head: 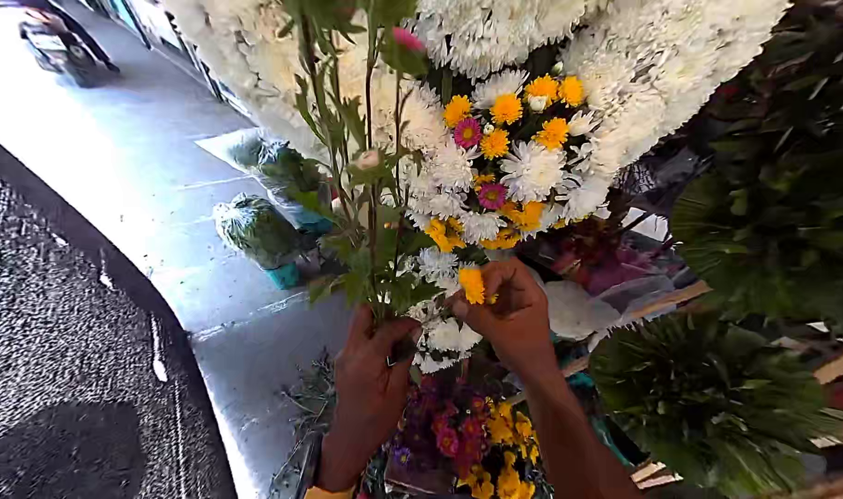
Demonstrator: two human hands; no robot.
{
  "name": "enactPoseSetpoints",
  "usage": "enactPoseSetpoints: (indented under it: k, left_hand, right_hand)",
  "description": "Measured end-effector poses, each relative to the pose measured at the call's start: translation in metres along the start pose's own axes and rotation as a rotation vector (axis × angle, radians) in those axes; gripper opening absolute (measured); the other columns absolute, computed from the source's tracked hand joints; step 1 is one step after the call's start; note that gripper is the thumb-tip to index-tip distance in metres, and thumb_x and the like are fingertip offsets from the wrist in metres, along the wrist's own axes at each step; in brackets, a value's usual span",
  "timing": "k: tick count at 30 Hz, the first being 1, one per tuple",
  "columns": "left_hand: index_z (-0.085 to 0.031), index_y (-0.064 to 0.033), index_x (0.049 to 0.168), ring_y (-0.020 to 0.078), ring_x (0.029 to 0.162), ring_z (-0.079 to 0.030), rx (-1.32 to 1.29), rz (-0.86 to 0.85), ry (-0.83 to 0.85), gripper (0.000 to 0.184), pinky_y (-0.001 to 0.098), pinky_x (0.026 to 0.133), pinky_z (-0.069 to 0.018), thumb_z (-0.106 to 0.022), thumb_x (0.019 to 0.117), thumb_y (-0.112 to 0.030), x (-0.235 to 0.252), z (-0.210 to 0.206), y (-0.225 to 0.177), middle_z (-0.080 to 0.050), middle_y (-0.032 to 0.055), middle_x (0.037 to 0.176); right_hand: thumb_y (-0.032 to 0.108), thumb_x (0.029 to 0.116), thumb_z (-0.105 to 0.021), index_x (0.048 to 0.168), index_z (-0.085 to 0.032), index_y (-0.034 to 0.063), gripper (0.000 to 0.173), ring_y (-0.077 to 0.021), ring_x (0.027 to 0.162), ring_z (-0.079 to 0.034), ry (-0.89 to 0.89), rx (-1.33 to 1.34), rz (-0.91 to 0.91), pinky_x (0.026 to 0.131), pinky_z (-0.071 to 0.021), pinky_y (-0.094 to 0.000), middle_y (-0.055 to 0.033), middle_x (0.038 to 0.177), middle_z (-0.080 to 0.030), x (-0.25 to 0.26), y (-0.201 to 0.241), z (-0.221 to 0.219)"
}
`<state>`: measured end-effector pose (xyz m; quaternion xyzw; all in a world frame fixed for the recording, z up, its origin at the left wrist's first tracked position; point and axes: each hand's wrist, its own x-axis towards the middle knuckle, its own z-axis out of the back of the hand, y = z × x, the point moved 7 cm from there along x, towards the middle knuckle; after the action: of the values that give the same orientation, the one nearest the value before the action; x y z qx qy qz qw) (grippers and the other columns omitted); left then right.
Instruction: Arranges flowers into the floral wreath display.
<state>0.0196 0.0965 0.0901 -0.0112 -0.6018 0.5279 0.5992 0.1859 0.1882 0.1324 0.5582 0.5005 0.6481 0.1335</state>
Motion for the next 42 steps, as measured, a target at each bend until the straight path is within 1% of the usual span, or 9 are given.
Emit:
enactPoseSetpoints:
  k: [3,5,14,16,17,20,33,37,42]
  left_hand:
    - [-0.07,-0.0158,0.101,0.0009,0.088,-0.058,-0.03,-0.013,-0.043,0.018,0.0146,0.073,-0.0502,-0.06,0.1026,-0.031,-0.005,-0.006,-0.001,-0.059,0.0044,0.106]
    - [-0.071,-0.0135,0.101,0.0017,0.087,-0.058,-0.03,-0.016,-0.071,0.018,0.0147,0.072,-0.0492,-0.061,0.102,-0.029,-0.007,-0.01,-0.001,-0.059,0.006,0.105]
    - [-0.072,-0.0054,0.109,-0.0004,0.083,-0.054,-0.009,0.032,-0.164,0.03,0.0112,0.07,-0.0453,-0.059,0.103,-0.032,-0.018,0.027,0.014,-0.058,0.006,0.104]
    - [-0.071,-0.0054,0.11,-0.0006,0.082,-0.054,-0.017,0.04,-0.173,0.03,0.011,0.069,-0.0453,-0.059,0.103,-0.032,-0.024,0.032,0.018,-0.057,0.0058,0.104]
    - [-0.071,-0.0058,0.11,-0.0008,0.081,-0.053,-0.013,0.046,-0.172,0.03,0.0106,0.068,-0.0453,-0.058,0.1031,-0.032,-0.026,0.033,0.02,-0.057,0.0053,0.103]
    - [-0.072,-0.0059,0.108,0.0008,0.08,-0.053,0.023,0.069,-0.167,0.031,0.012,0.067,-0.0445,-0.057,0.103,-0.033,-0.032,0.038,0.024,-0.058,0.0058,0.1]
    - [-0.057,-0.0014,0.116,0.0022,0.063,-0.056,-0.034,0.17,-0.161,0.026,0.0195,0.055,-0.0515,-0.052,0.104,-0.024,-0.045,0.054,0.044,-0.061,0.0032,0.094]
    - [-0.056,-0.0155,0.121,0.0025,0.064,-0.059,-0.156,0.159,-0.177,0.023,0.0204,0.055,-0.053,-0.053,0.1058,-0.032,-0.05,0.067,0.053,-0.066,-0.004,0.095]
    - [-0.059,-0.0201,0.119,0.0021,0.063,-0.057,-0.166,0.155,-0.098,0.023,0.0194,0.054,-0.0517,-0.049,0.1075,-0.037,-0.056,0.066,0.061,-0.066,-0.0045,0.091]
  right_hand:
    - [0.005,0.0909,-0.074,0.133,-0.045,0.0039,0.051,-0.0223,0.094,-0.072,0.091,0.197,-0.311,0.087,-0.0619,-0.0402,-0.0127,0.114,-0.069,-0.005,-0.021,-0.011]
    - [0.003,0.0957,-0.068,0.118,-0.063,-0.0048,0.024,-0.0175,0.082,-0.072,0.136,0.195,-0.36,0.079,-0.0636,-0.0359,-0.0098,0.099,-0.072,-0.005,-0.026,-0.015]
    - [0.015,0.0973,-0.068,0.121,-0.064,-0.0039,0.031,-0.0172,0.096,-0.073,-0.313,-0.931,0.329,0.089,-0.0615,-0.036,-0.0126,0.107,-0.073,0.121,0.068,0.085]
    - [0.016,0.0941,-0.069,0.124,-0.066,-0.0013,0.035,-0.0282,0.114,-0.068,-0.3,-1.295,0.272,0.104,-0.0498,-0.0508,-0.0163,0.119,-0.071,0.15,0.065,0.085]
    - [0.019,0.0927,-0.071,0.127,-0.067,0.0011,0.039,-0.0357,0.131,-0.056,-0.263,-1.421,0.222,0.115,-0.0322,-0.0628,-0.017,0.133,-0.065,0.162,0.057,0.084]
    - [0.03,0.089,-0.074,0.119,-0.075,0.0109,0.036,-0.0423,0.151,-0.028,-0.258,-1.623,0.104,0.119,-0.0028,-0.0747,-0.0129,0.154,-0.049,0.19,0.032,0.089]
    - [0.026,0.0851,-0.075,0.116,-0.074,0.0044,0.038,-0.0501,0.151,-0.023,-0.216,-1.853,-0.152,0.113,0.0001,-0.082,-0.0246,0.156,-0.043,0.221,0.007,0.104]
    - [0.037,0.0905,-0.075,0.129,-0.068,0.0071,0.05,-0.0552,0.145,-0.03,-0.172,-1.493,0.043,0.113,-0.0145,-0.0814,-0.0291,0.154,-0.042,0.173,0.049,0.075]
    - [0.033,0.1029,-0.059,0.13,-0.063,0.0089,0.037,-0.0191,0.108,-0.068,0.078,-0.612,0.048,0.09,-0.0597,-0.0428,-0.0074,0.124,-0.067,0.092,0.019,-0.028]
